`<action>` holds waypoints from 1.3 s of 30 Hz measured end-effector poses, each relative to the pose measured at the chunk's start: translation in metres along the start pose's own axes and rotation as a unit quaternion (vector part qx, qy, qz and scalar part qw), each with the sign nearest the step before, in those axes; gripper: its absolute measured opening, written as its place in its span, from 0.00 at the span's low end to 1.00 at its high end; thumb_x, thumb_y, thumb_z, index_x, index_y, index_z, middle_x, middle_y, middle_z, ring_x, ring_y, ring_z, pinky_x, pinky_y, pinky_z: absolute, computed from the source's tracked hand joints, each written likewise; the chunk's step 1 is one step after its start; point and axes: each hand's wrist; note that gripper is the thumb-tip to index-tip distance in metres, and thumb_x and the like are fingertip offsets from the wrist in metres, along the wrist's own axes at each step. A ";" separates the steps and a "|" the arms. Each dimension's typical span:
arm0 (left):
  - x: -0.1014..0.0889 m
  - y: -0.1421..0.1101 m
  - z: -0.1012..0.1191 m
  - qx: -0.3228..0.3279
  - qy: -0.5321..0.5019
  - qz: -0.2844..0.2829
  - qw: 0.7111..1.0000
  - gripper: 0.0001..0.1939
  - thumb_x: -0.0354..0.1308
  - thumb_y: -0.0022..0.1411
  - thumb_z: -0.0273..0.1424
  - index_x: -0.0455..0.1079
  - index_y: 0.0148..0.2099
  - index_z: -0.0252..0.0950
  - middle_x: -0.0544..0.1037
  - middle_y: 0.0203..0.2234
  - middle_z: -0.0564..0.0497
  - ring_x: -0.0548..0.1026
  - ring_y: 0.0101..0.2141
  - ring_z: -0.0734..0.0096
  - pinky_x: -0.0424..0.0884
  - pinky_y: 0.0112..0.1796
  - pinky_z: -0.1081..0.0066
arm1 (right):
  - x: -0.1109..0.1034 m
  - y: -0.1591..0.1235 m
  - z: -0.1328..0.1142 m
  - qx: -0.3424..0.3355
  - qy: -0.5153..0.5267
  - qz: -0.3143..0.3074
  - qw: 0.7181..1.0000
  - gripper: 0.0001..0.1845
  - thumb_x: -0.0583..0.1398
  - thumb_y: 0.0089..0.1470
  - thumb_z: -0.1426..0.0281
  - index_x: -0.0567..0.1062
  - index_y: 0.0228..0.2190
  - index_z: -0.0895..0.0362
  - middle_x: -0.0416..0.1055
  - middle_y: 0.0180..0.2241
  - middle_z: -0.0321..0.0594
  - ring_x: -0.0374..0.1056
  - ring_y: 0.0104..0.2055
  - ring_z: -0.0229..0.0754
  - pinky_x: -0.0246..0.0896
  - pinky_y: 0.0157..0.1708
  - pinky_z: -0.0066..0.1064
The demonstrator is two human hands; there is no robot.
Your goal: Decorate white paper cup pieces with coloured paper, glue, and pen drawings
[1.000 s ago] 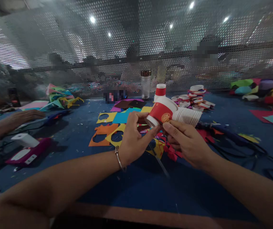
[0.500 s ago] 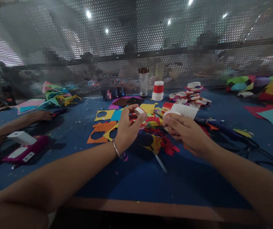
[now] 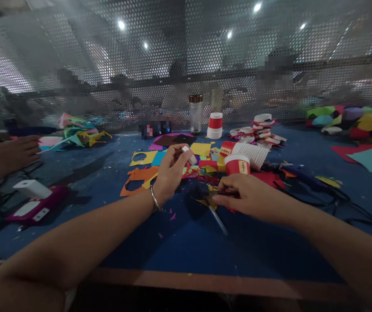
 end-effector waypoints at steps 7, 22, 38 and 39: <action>-0.010 0.000 0.008 -0.070 0.157 -0.298 0.939 0.19 0.69 0.55 0.39 0.70 0.44 0.37 0.78 0.37 0.50 0.76 0.37 0.67 0.72 0.41 0.65 | -0.002 -0.004 -0.004 -0.011 -0.028 -0.081 0.996 0.17 0.60 0.62 0.55 0.74 0.34 0.57 0.74 0.34 0.44 0.68 0.33 0.43 0.56 0.31 0.31; 0.034 0.039 0.037 0.099 0.339 -0.388 0.851 0.29 0.74 0.48 0.42 0.75 0.51 0.39 0.82 0.48 0.42 0.80 0.47 0.54 0.74 0.46 0.63 | -0.003 -0.013 -0.016 -0.046 -0.009 -0.109 0.993 0.17 0.61 0.63 0.56 0.76 0.33 0.57 0.78 0.32 0.41 0.68 0.29 0.39 0.55 0.28 0.31; 0.051 0.088 0.006 0.189 0.446 -0.203 0.851 0.17 0.52 0.63 0.21 0.80 0.48 0.32 0.84 0.41 0.41 0.80 0.43 0.55 0.71 0.49 0.60 | -0.002 -0.013 -0.017 -0.071 -0.019 -0.086 0.994 0.15 0.63 0.62 0.57 0.75 0.34 0.57 0.76 0.28 0.38 0.67 0.27 0.38 0.51 0.28 0.30; 0.048 0.095 0.004 0.186 0.442 -0.205 0.853 0.18 0.52 0.62 0.21 0.80 0.47 0.32 0.84 0.41 0.41 0.80 0.43 0.56 0.72 0.49 0.61 | -0.002 -0.012 -0.017 -0.073 -0.020 -0.087 0.993 0.15 0.63 0.62 0.57 0.75 0.35 0.57 0.76 0.28 0.38 0.67 0.27 0.38 0.51 0.27 0.30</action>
Point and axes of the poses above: each hand's wrist, its own y-axis towards the middle knuckle, its own x-axis out of the palm, z = x × y
